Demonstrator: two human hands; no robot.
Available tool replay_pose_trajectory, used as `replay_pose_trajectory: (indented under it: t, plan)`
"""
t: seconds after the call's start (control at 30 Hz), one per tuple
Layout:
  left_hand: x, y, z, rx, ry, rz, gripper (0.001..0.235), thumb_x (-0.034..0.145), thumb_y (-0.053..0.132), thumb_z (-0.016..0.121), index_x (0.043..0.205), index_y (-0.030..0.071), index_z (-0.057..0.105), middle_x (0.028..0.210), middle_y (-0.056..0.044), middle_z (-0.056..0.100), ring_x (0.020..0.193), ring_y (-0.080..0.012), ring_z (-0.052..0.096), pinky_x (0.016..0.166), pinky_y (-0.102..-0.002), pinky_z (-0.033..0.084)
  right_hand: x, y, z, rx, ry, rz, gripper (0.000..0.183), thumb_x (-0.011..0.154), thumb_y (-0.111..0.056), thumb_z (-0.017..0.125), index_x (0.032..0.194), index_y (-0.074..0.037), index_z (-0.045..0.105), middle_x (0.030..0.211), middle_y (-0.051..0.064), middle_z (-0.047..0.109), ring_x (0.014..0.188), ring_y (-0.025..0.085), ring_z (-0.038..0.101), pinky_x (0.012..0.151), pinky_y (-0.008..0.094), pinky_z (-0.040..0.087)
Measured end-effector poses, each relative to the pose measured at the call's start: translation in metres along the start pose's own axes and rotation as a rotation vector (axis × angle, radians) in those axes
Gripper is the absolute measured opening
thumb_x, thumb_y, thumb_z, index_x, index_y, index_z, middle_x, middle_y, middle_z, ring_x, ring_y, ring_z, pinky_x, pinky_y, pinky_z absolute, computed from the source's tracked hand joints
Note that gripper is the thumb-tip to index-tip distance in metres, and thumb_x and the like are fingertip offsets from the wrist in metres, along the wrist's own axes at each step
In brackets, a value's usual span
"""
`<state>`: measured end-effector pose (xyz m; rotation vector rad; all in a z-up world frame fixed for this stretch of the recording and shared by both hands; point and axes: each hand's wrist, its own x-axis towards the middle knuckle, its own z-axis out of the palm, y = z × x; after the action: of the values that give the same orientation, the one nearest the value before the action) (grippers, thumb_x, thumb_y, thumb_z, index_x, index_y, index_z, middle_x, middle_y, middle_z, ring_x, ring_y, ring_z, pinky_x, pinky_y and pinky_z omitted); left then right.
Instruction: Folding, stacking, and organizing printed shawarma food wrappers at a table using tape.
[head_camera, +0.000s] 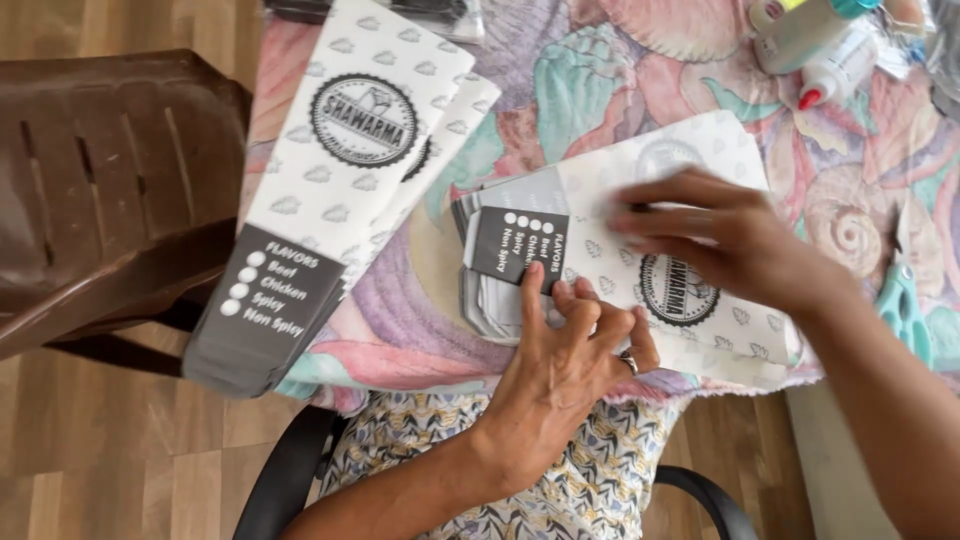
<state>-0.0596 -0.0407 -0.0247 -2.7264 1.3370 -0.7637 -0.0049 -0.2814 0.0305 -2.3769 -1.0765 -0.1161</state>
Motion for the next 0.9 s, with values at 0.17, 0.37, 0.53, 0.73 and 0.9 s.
replay_pose_trajectory:
  t: [0.17, 0.37, 0.53, 0.73, 0.9]
  plan:
    - [-0.001, -0.001, 0.002, 0.036, -0.066, 0.067, 0.089, 0.066, -0.006, 0.070, 0.140, 0.019, 0.026, 0.128, -0.015, 0.044, 0.111, -0.0251, 0.047, 0.110, -0.063, 0.045, -0.124, 0.006, -0.035, -0.222, 0.122, 0.325, 0.032, 0.088, -0.001, 0.075, 0.119, -0.001, 0.072, 0.131, 0.019, 0.071, 0.111, 0.028, 0.073, 0.096, 0.040, 0.050]
    - [-0.002, 0.001, 0.003, 0.005, -0.066, 0.034, 0.099, 0.059, -0.011, 0.077, 0.141, 0.030, 0.038, 0.127, -0.011, 0.037, 0.116, -0.0257, 0.043, 0.113, -0.065, 0.042, -0.002, 0.006, -0.003, -0.029, 0.052, 0.055, 0.032, 0.095, -0.004, 0.069, 0.126, -0.002, 0.068, 0.131, 0.018, 0.069, 0.121, 0.030, 0.069, 0.106, 0.040, 0.062]
    - [-0.003, 0.002, 0.008, -0.041, -0.119, 0.076, 0.103, 0.066, 0.007, 0.078, 0.150, 0.020, 0.020, 0.118, -0.009, 0.040, 0.117, -0.0301, 0.044, 0.118, -0.069, 0.033, 0.104, 0.003, 0.038, 0.131, -0.055, -0.387, 0.024, 0.107, -0.007, 0.058, 0.124, 0.008, 0.065, 0.129, 0.027, 0.063, 0.114, 0.042, 0.065, 0.093, 0.050, 0.057]
    - [-0.002, 0.003, 0.012, -0.018, -0.086, 0.079, 0.127, 0.062, 0.106, 0.056, 0.149, 0.018, 0.024, 0.124, -0.015, 0.043, 0.114, -0.0321, 0.052, 0.111, -0.070, 0.039, -0.031, 0.014, -0.004, 0.000, 0.056, 0.082, 0.029, 0.098, -0.001, 0.067, 0.127, -0.003, 0.069, 0.133, 0.020, 0.064, 0.122, 0.034, 0.064, 0.106, 0.046, 0.055]
    - [0.001, 0.000, 0.005, -0.041, -0.091, 0.075, 0.099, 0.082, 0.099, 0.024, 0.141, 0.021, 0.036, 0.126, -0.014, 0.048, 0.110, -0.0316, 0.053, 0.106, -0.068, 0.041, -0.163, 0.012, -0.028, -0.242, 0.233, 0.341, 0.032, 0.094, 0.000, 0.074, 0.125, 0.003, 0.070, 0.129, 0.022, 0.069, 0.119, 0.036, 0.069, 0.106, 0.045, 0.060]
